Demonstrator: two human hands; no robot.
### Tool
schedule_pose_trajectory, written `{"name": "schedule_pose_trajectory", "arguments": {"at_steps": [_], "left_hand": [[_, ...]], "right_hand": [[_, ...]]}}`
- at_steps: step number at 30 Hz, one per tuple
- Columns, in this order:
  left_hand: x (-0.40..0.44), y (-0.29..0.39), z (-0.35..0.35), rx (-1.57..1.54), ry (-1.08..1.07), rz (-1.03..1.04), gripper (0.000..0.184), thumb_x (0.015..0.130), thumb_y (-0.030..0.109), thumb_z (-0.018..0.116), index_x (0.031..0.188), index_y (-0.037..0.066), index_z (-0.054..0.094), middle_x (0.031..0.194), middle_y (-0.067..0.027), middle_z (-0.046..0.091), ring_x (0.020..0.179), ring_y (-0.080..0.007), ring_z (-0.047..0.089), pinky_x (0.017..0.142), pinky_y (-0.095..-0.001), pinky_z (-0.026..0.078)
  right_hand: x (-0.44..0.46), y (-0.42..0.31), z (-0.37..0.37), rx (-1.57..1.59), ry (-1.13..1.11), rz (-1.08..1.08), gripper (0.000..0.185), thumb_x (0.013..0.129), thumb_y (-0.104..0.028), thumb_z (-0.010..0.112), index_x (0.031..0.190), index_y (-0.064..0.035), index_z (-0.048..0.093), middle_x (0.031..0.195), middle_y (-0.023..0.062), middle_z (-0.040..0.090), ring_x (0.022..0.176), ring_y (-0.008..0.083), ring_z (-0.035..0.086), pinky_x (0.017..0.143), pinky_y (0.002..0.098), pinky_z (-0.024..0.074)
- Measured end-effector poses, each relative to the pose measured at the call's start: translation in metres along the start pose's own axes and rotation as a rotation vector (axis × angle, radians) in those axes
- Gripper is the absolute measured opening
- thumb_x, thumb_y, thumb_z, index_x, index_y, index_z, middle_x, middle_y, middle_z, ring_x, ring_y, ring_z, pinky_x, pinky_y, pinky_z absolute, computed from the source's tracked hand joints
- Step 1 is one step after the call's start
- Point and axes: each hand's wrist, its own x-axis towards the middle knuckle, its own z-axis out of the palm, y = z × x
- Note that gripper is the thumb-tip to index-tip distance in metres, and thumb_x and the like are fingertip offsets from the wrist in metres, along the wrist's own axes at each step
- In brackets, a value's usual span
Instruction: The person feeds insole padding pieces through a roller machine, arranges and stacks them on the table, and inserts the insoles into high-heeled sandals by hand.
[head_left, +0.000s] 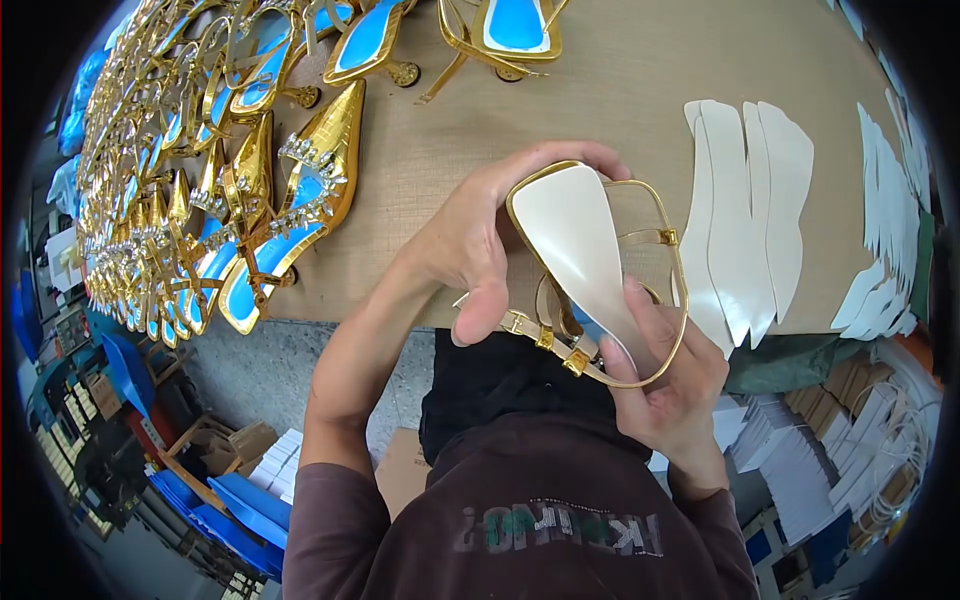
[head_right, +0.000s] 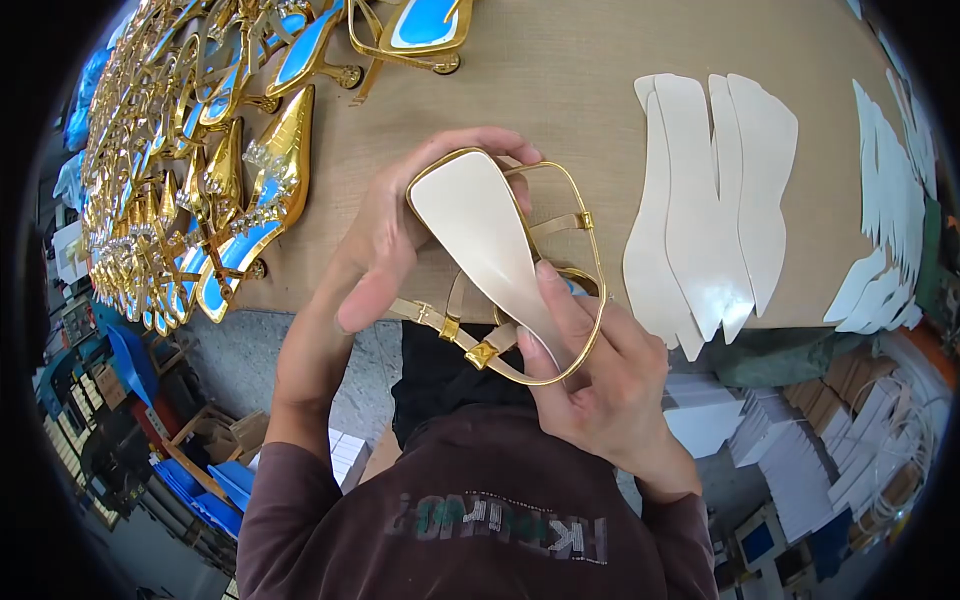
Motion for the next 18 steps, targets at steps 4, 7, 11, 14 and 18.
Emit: {"name": "schedule_pose_trajectory", "arguments": {"at_steps": [4, 7, 11, 14, 18], "left_hand": [[0.001, -0.003, 0.001, -0.037, -0.029, 0.039, 0.137, 0.017, 0.069, 0.083, 0.132, 0.001, 0.053, 0.130, -0.0102, 0.061, 0.110, -0.0211, 0.061, 0.096, -0.0316, 0.049], [-0.001, 0.000, 0.002, -0.082, -0.041, 0.058, 0.124, 0.032, 0.065, 0.091, 0.132, 0.001, 0.054, 0.128, -0.0095, 0.063, 0.108, -0.0200, 0.062, 0.094, -0.0307, 0.049], [-0.005, 0.014, 0.008, 0.071, 0.126, -0.117, 0.064, 0.081, 0.044, 0.081, 0.125, 0.001, 0.060, 0.122, -0.0087, 0.066, 0.100, -0.0171, 0.062, 0.089, -0.0303, 0.050], [0.008, 0.035, -0.004, 0.236, 0.026, -0.204, 0.043, 0.092, 0.035, 0.065, 0.121, 0.002, 0.063, 0.116, -0.0081, 0.067, 0.095, -0.0161, 0.062, 0.084, -0.0297, 0.050], [0.011, 0.036, -0.003, 0.411, -0.065, -0.292, 0.034, 0.104, 0.028, 0.049, 0.115, 0.002, 0.067, 0.107, -0.0074, 0.068, 0.088, -0.0150, 0.060, 0.079, -0.0286, 0.049]], "right_hand": [[0.001, 0.000, 0.002, -0.041, 0.012, -0.033, 0.054, 0.076, -0.003, 0.074, 0.129, -0.0011, 0.064, 0.084, 0.0077, 0.062, 0.057, 0.0154, 0.051, 0.049, 0.0252, 0.0400], [0.000, 0.000, 0.004, -0.059, 0.017, -0.049, 0.055, 0.076, -0.003, 0.074, 0.130, -0.0011, 0.063, 0.083, 0.0072, 0.061, 0.056, 0.0154, 0.051, 0.048, 0.0251, 0.0399], [-0.001, 0.000, 0.004, -0.046, -0.018, 0.013, 0.058, 0.079, -0.009, 0.074, 0.135, -0.0020, 0.060, 0.103, 0.0114, 0.066, 0.063, 0.0155, 0.052, 0.052, 0.0259, 0.0430], [0.008, -0.003, -0.001, -0.211, -0.152, -0.089, 0.059, 0.083, -0.017, 0.072, 0.138, -0.0038, 0.057, 0.120, 0.0126, 0.062, 0.078, 0.0202, 0.057, 0.060, 0.0276, 0.0472], [-0.010, -0.016, -0.015, -0.412, -0.317, -0.130, 0.060, 0.087, -0.028, 0.069, 0.141, -0.0070, 0.054, 0.140, 0.0138, 0.054, 0.105, 0.0289, 0.057, 0.074, 0.0332, 0.0512]]}}
